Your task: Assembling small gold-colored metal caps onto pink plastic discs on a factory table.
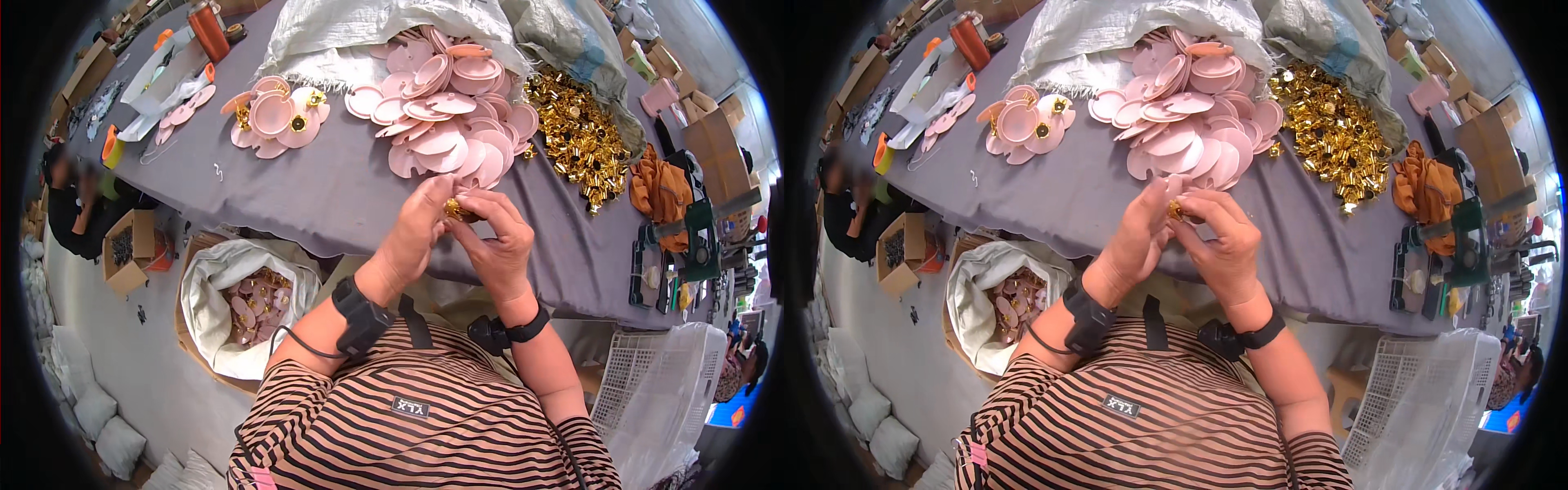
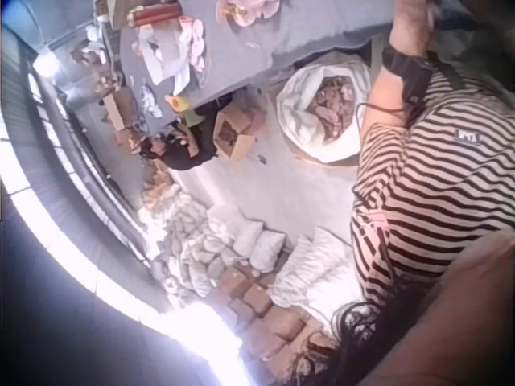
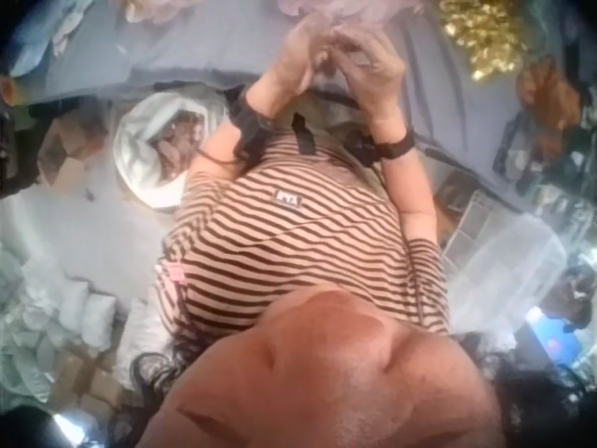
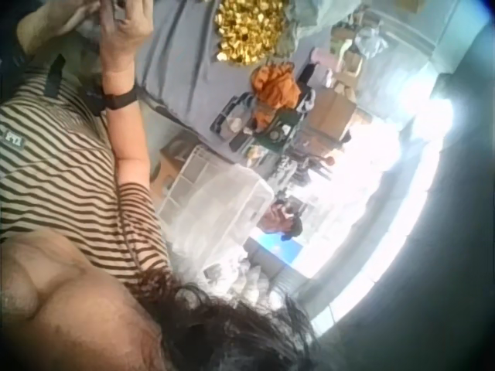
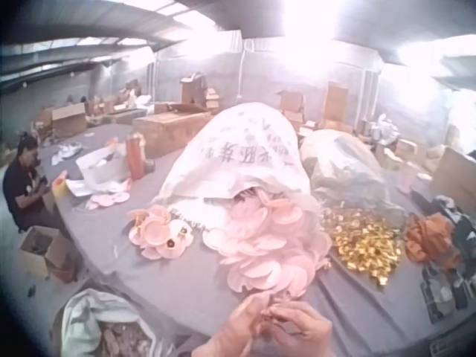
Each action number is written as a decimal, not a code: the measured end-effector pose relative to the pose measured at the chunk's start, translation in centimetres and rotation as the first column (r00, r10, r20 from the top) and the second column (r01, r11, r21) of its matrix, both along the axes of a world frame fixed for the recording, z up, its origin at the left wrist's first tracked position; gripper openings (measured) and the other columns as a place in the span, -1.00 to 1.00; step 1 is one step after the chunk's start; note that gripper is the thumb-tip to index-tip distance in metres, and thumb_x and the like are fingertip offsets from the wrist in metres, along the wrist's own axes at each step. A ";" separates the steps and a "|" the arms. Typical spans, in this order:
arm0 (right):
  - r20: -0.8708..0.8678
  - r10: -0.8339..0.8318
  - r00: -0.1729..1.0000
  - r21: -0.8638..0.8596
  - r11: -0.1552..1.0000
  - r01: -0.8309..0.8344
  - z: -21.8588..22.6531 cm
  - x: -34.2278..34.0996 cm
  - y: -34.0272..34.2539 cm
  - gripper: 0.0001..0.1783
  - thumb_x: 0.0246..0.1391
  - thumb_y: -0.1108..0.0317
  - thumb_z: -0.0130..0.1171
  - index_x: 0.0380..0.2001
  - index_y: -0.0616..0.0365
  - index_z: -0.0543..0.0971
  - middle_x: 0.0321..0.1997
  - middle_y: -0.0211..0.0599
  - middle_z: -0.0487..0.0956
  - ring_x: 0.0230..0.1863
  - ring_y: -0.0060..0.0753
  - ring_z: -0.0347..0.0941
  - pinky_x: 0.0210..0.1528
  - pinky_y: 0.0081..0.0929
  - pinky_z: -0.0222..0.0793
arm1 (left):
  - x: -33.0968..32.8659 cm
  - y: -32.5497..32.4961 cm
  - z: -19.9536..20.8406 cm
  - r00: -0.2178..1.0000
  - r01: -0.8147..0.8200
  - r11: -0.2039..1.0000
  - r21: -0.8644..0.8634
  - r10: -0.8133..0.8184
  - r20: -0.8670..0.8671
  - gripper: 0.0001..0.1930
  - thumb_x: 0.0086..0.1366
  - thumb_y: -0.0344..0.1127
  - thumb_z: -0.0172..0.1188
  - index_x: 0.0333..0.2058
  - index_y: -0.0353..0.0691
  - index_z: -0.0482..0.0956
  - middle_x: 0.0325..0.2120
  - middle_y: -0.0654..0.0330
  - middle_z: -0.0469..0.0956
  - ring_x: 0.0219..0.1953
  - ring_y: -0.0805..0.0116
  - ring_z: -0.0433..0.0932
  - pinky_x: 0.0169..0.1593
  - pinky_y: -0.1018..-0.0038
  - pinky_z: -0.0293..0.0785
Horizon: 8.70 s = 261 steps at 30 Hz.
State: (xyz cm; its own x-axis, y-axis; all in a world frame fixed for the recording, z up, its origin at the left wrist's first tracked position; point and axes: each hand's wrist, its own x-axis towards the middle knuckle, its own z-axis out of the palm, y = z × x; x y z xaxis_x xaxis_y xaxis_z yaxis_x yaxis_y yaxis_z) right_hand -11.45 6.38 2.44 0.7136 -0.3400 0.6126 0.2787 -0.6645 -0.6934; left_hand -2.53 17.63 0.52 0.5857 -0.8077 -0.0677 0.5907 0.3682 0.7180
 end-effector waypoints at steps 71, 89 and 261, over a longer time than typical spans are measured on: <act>-0.314 -0.508 0.802 0.086 0.826 0.557 -7.2 -11.1 -21.0 -0.69 0.16 0.50 0.30 -0.01 0.25 0.61 -0.12 -0.35 0.67 -0.09 -0.58 0.55 0.01 -0.58 0.44 | 11.1 11.5 0.8 0.810 -0.538 0.840 0.066 0.494 0.316 -0.31 0.34 -0.05 0.16 0.29 -0.40 0.26 0.11 -0.16 0.44 0.02 -0.10 0.55 0.09 0.22 0.57; -0.359 -0.517 0.777 0.025 0.827 0.562 -6.4 -11.3 -20.6 -0.65 0.16 0.46 0.29 0.03 0.18 0.61 -0.06 -0.30 0.65 -0.09 -0.55 0.56 0.01 -0.58 0.45 | 10.3 10.5 0.0 0.976 -0.057 0.979 -0.196 0.013 -0.216 -0.26 0.50 0.23 -0.38 0.25 -0.37 0.27 0.14 -0.37 0.40 0.12 -0.33 0.50 0.08 0.16 0.67; -0.132 0.105 0.986 0.867 0.494 0.064 0.1 -1.7 -0.4 -0.75 0.06 0.58 0.34 -0.15 0.27 0.65 -0.14 -0.24 0.69 -0.21 -0.48 0.64 -0.14 -0.54 0.59 | -3.2 -0.8 -0.6 0.518 -0.496 0.868 -0.031 0.325 0.791 -0.79 0.51 -0.42 -0.03 0.06 -0.29 0.34 -0.18 -0.09 0.63 -0.17 0.05 0.69 -0.11 0.32 0.56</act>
